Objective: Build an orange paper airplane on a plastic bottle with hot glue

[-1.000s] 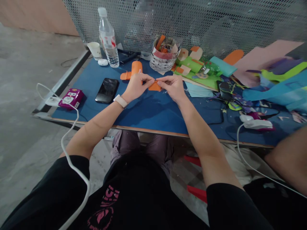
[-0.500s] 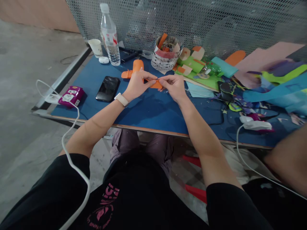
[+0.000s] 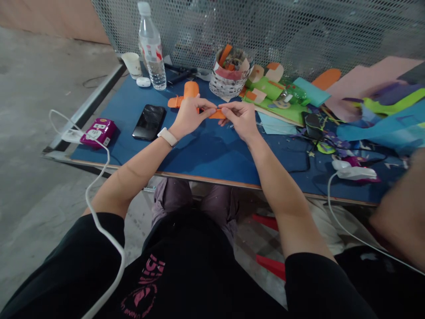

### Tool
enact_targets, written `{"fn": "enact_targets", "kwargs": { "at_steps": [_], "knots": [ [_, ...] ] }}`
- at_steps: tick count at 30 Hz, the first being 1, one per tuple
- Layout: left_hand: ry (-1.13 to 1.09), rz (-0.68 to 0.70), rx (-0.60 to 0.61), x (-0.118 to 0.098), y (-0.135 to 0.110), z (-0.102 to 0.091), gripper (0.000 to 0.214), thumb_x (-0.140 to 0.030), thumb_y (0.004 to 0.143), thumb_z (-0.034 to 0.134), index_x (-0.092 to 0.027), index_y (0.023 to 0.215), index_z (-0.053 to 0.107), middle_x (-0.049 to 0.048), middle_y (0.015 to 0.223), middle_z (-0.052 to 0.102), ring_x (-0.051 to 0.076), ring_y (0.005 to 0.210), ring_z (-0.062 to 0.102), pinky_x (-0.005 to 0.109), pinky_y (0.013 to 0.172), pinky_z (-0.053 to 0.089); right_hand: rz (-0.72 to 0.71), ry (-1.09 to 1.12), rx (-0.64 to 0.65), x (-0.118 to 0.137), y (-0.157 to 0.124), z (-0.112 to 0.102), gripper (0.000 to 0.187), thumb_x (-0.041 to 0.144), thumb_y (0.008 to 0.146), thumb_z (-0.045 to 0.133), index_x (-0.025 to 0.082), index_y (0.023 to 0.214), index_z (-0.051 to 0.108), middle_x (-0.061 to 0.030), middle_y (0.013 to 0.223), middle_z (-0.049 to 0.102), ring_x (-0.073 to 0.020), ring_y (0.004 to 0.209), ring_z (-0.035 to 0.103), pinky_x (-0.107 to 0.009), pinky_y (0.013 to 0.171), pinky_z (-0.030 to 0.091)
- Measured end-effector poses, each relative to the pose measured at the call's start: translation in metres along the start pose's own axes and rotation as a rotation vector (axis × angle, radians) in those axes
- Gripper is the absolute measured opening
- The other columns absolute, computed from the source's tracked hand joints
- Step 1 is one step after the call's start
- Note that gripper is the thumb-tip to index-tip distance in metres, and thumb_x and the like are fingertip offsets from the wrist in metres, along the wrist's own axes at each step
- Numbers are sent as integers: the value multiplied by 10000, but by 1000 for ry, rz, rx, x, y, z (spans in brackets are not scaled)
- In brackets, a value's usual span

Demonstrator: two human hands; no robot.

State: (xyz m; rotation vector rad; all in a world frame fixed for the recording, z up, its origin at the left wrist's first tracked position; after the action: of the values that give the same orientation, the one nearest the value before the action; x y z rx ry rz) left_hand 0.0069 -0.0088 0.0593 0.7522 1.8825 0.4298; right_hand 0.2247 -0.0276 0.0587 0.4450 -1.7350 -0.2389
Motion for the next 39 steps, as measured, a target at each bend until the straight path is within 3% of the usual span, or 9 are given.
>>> {"fn": "enact_targets", "kwargs": {
  "at_steps": [5,10,14,21,30,39],
  "knots": [
    [-23,-39,3,-9,-2,-1,86,-260,1064,894,-254,1125,956,83,1194,956,286,1137,890,528,1225,709,-22,-15,-6,3,0,-1,710,1005,775,984,329,976,907,-33,751,817,-263,687,821,-455,723,792],
    [-33,-40,22,-7,-2,1,126,-304,1105,880,-196,1116,943,120,1156,957,261,1053,895,407,1014,753,-40,8,0,1,1,-4,653,952,781,1027,335,967,919,-34,763,816,-261,709,825,-454,739,803],
    [-34,-25,20,-7,-2,2,94,-253,1096,874,-194,1094,946,115,1146,957,268,1058,903,415,1010,758,-39,18,15,1,1,-3,577,851,864,1041,315,1040,920,-41,775,803,-254,713,824,-429,734,792],
    [-41,-11,6,-8,-3,0,59,-244,1062,919,-226,1110,948,102,1142,957,282,1087,909,471,1096,750,-49,0,55,2,1,-4,650,942,840,998,327,1037,933,-40,783,837,-257,707,834,-440,738,805],
    [-60,-26,39,-6,-1,4,186,-410,1094,922,-225,1078,931,99,1118,951,273,1087,904,428,1038,763,-96,9,72,10,0,-10,594,869,856,1039,318,1059,946,-38,774,842,-258,693,837,-449,732,810],
    [-78,-3,83,-16,-2,-1,195,-296,1136,838,-191,986,902,105,1040,944,252,1002,893,407,947,744,2,-35,39,13,-1,-8,293,520,911,1113,326,1006,915,-11,758,819,-255,685,813,-459,748,789]
  ]
}}
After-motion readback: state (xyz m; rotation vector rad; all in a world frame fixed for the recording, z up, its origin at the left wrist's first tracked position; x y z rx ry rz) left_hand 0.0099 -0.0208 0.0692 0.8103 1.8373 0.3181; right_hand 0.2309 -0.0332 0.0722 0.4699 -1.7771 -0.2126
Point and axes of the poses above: each hand's wrist, its own y-axis towards the middle knuckle, its own z-axis out of the palm, x = y × z, the point moved 4 cm from there along y, towards the middle knuckle
